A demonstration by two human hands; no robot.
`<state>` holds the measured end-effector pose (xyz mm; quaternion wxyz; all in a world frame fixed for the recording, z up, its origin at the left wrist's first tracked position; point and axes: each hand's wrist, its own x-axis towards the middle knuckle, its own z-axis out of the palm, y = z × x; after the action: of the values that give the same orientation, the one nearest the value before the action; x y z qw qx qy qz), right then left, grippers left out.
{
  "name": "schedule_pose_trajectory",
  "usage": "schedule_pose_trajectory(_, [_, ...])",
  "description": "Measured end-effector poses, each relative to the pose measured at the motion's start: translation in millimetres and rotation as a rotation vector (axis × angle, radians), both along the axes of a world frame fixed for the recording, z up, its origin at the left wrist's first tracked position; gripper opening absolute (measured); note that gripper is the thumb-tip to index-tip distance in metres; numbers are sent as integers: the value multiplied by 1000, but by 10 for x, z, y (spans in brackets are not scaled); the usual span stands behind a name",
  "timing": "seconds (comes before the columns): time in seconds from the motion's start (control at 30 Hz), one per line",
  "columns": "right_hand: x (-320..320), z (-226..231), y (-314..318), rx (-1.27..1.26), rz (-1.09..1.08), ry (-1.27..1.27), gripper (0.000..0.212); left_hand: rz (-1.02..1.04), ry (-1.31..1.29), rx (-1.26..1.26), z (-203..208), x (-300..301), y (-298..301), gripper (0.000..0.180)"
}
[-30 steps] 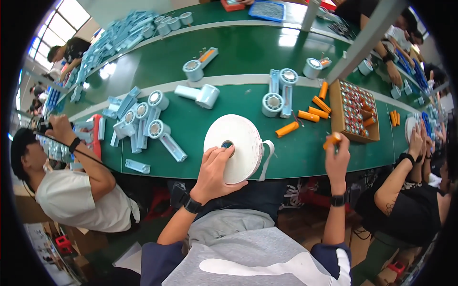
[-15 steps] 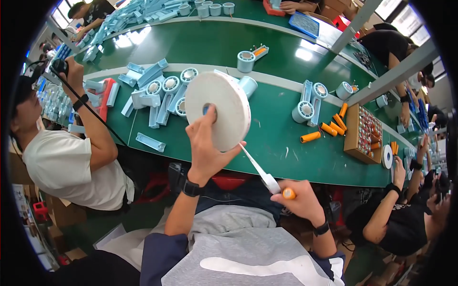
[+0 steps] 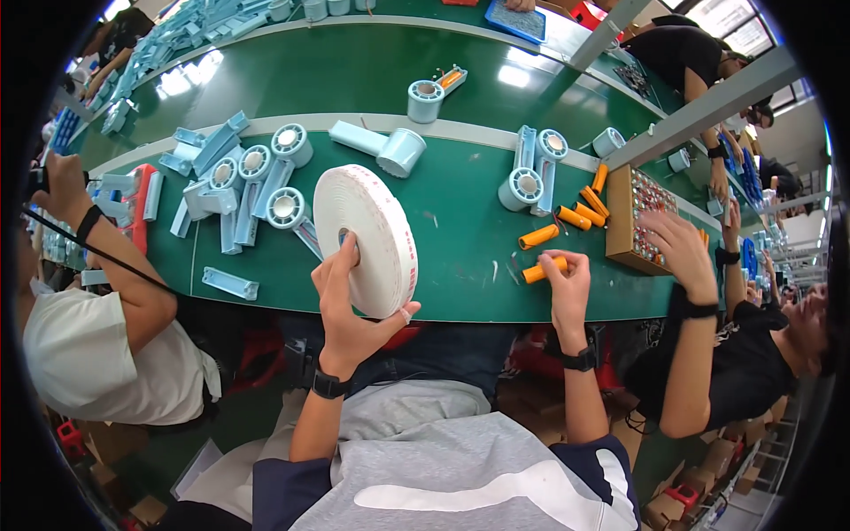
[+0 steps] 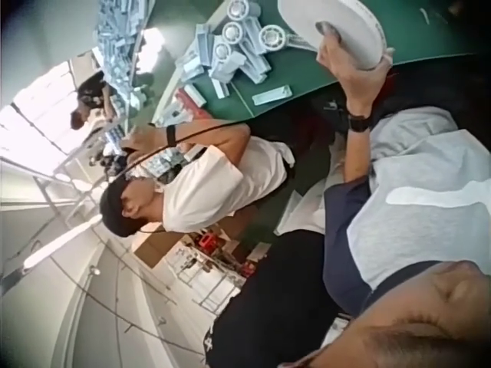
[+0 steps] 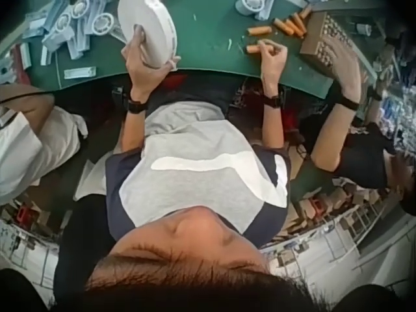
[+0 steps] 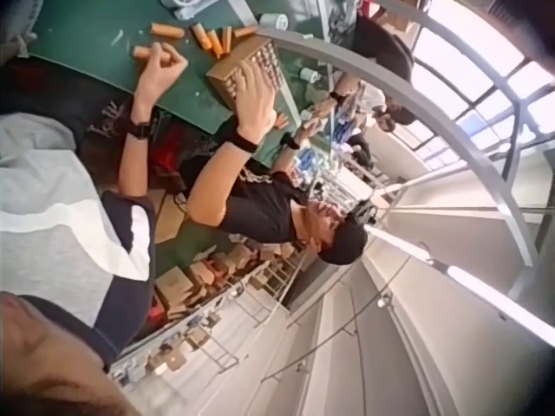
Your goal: The person applies adhesive tape to batteries, peels the backing, and presses each battery into a fan housing before setting the unit aside. They repeat this process multiple times to assemble the handheld fans on the workbench.
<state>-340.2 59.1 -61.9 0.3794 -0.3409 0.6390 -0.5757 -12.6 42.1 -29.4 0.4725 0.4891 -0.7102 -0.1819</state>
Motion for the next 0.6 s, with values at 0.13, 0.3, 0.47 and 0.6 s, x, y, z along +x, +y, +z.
schedule_pose_trajectory(0.13, [-201, -50, 238, -148, -76, 1035, 23, -47, 6, -14, 16, -42, -4, 107])
schedule_pose_trajectory(0.3, [-214, 278, 353, 14, 350, 960, 30, -74, -75, -42, -4, -58, 4, 107])
schedule_pose_trajectory(0.47, [-70, 500, 252, 127, 801, 977, 34, -84, -122, -90, 44, -81, 36, 106])
schedule_pose_trajectory(0.6, [123, 595, 127, 83, 827, 713, 36, -77, -131, -141, 105, -111, 45, 102])
